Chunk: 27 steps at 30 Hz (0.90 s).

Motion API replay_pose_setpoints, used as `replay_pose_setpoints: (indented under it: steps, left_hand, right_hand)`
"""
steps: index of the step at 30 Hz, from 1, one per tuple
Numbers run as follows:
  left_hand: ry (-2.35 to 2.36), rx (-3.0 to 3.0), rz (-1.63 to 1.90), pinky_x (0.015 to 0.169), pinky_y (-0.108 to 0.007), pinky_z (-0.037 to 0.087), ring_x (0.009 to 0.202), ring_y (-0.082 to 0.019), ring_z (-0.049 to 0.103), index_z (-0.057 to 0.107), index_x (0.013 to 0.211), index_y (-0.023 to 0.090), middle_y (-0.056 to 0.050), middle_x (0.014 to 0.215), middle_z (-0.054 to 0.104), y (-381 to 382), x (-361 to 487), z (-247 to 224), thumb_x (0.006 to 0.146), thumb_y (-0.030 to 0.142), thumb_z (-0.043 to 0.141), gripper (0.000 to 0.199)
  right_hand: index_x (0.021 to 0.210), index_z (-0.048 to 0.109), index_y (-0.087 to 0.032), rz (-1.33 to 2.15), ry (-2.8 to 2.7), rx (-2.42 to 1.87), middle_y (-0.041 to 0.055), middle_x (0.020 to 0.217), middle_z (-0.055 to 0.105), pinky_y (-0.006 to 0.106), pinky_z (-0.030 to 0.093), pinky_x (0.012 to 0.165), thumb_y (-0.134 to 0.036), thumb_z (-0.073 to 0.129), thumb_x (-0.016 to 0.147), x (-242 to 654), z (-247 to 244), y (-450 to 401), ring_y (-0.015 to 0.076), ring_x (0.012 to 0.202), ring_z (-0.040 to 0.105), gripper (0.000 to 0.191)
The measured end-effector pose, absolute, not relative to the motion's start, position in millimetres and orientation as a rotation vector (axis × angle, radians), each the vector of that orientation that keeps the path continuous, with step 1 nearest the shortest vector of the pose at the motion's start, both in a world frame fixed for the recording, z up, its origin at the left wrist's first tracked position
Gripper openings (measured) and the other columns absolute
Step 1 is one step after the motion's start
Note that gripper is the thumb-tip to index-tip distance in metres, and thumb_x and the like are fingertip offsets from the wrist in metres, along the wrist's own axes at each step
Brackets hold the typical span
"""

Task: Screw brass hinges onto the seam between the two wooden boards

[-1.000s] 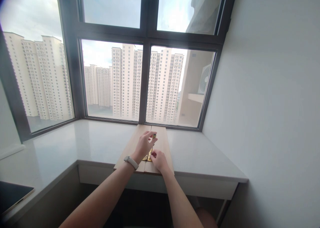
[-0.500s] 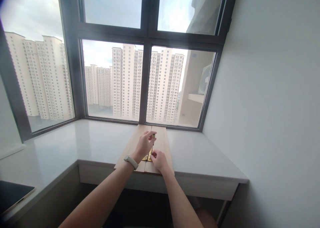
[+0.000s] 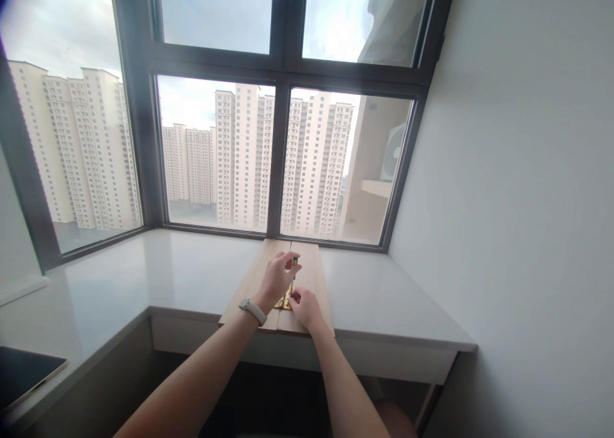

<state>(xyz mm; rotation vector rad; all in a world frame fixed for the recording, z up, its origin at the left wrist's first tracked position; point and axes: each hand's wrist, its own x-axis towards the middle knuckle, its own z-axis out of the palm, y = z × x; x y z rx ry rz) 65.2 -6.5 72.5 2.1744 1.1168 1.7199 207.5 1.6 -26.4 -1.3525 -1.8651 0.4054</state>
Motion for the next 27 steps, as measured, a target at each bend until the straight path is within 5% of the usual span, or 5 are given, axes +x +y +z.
replay_pose_setpoints:
  steps: [27]
  left_hand:
    - [1.018, 2.169, 1.699, 0.079, -0.031, 0.058, 0.084, -0.016, 0.066, 0.069, 0.123, 0.027, -0.005, 0.102, 0.064, -5.6, 64.7, 67.8, 0.093, 0.021, 0.068, 0.031]
  right_hand:
    - [0.079, 0.067, -0.019, 0.393, -1.877, -1.343, 0.0035, 0.073, 0.069, 0.027, 0.043, 0.064, -0.024, 0.061, 0.082, 206.6, -24.7, 0.8, 0.0172, 0.066, 0.059, 0.009]
